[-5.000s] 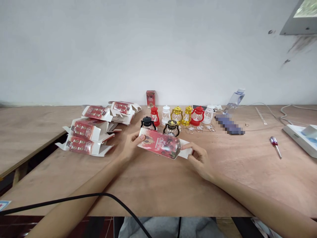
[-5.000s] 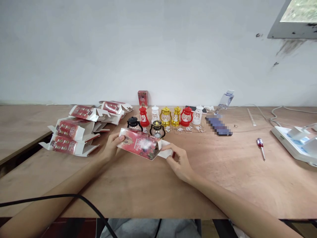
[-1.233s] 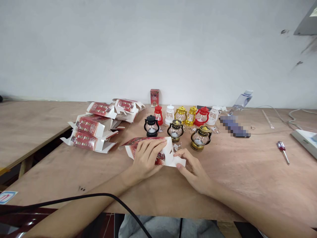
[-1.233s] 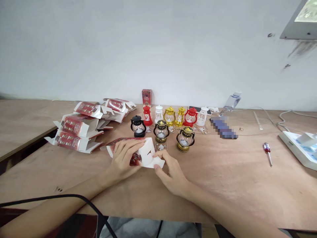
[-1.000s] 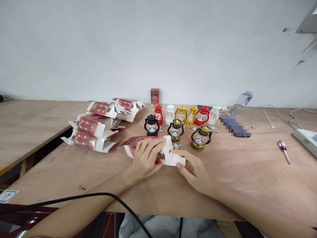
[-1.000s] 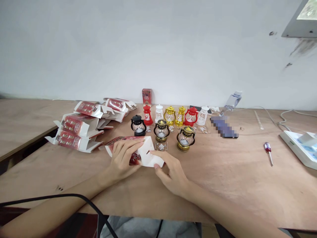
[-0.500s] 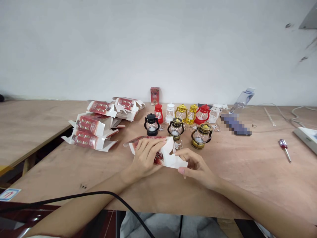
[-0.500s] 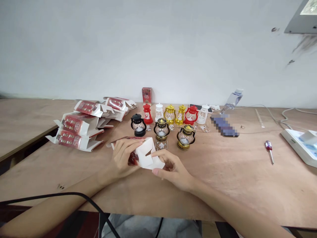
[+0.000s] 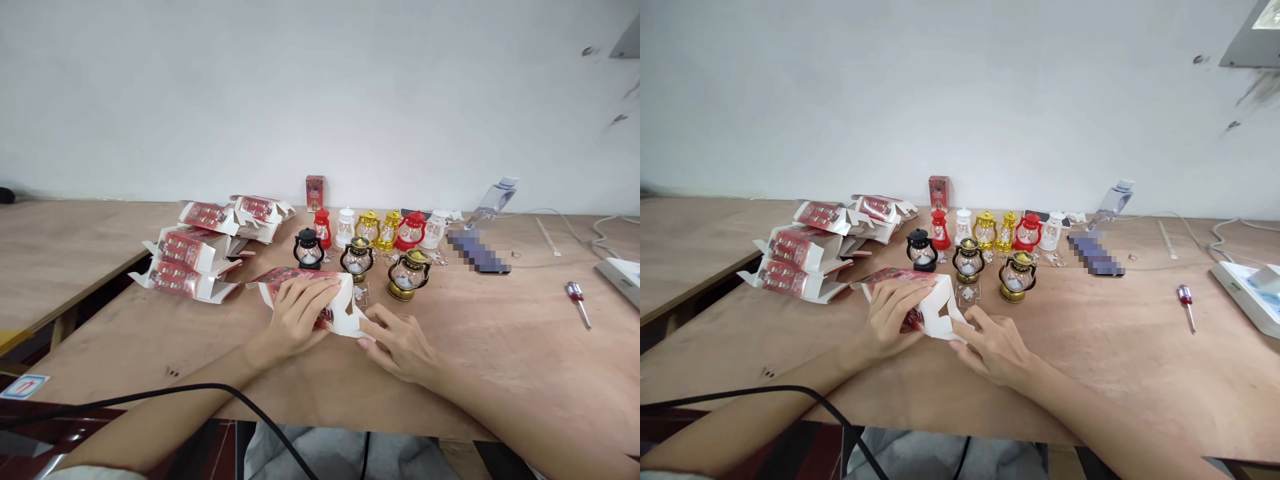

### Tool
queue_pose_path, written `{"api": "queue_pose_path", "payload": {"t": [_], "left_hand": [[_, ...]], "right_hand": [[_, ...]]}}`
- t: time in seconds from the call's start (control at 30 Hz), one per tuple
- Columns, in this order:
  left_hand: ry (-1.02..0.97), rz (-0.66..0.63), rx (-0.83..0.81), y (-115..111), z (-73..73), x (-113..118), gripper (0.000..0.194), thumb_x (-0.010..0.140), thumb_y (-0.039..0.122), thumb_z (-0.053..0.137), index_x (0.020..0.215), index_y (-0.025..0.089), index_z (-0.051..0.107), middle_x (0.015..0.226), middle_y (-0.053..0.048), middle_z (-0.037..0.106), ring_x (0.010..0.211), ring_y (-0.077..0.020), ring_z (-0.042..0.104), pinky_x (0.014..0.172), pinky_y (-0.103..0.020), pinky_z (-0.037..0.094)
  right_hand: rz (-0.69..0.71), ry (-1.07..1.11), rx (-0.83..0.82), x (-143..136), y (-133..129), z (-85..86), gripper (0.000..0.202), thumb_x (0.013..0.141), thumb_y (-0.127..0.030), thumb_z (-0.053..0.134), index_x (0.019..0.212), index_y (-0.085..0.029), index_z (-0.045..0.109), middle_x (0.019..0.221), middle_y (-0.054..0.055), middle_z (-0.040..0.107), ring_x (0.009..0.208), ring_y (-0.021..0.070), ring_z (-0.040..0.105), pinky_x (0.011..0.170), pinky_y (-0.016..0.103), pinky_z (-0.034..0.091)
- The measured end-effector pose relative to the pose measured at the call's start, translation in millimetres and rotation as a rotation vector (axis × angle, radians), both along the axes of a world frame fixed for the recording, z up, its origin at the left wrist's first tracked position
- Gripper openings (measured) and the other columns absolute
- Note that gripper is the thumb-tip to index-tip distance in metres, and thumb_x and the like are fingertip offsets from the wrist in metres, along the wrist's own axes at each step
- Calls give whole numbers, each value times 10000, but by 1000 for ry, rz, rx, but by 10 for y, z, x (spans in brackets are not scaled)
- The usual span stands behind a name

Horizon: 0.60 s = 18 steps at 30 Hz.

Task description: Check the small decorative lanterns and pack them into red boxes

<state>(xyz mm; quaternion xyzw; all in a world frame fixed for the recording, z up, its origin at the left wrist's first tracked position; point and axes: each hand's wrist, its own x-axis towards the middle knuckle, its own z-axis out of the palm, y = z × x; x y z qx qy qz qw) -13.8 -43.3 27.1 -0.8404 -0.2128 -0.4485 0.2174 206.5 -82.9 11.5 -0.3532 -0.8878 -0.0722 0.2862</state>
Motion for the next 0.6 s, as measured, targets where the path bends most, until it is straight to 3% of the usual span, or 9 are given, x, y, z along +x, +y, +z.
{"api": "queue_pose_path", "payload": {"t": [0.13, 0.23, 0.43, 0.6], "left_hand": [[14, -12, -7, 20, -8, -15, 441, 842, 242, 543, 1264, 128, 486, 1088, -129, 689, 969, -239, 604, 836, -354, 412], [24, -3, -1, 20, -7, -22, 445, 852, 262, 533, 1271, 125, 480, 1116, -132, 681, 1005, -240, 602, 864, -359, 415], [26, 5, 38, 18, 5, -11, 407, 869, 283, 507, 1234, 103, 506, 1093, -139, 692, 1011, -227, 618, 885, -354, 440], [89, -3, 69, 31, 1, 3, 407, 857, 211, 455, 1233, 64, 504, 1154, -161, 662, 1127, -242, 579, 956, -381, 448]], "right_hand": [[-85, -55, -29, -8, -1, -9, 377, 918, -317, 390, 1246, -213, 544, 1063, 125, 611, 645, 156, 608, 533, 266, 469], [-91, -46, -13, -13, -1, -40, 407, 916, -339, 382, 1283, -203, 493, 1151, 154, 572, 690, 174, 630, 548, 290, 508], [-96, 121, 63, -20, 0, -43, 460, 920, -366, 392, 1334, -169, 344, 1175, 184, 517, 886, 213, 625, 551, 268, 534], [-56, 119, 161, -2, 15, -42, 419, 895, -433, 445, 1213, -160, 443, 1126, 181, 511, 799, 193, 621, 549, 273, 528]]}}
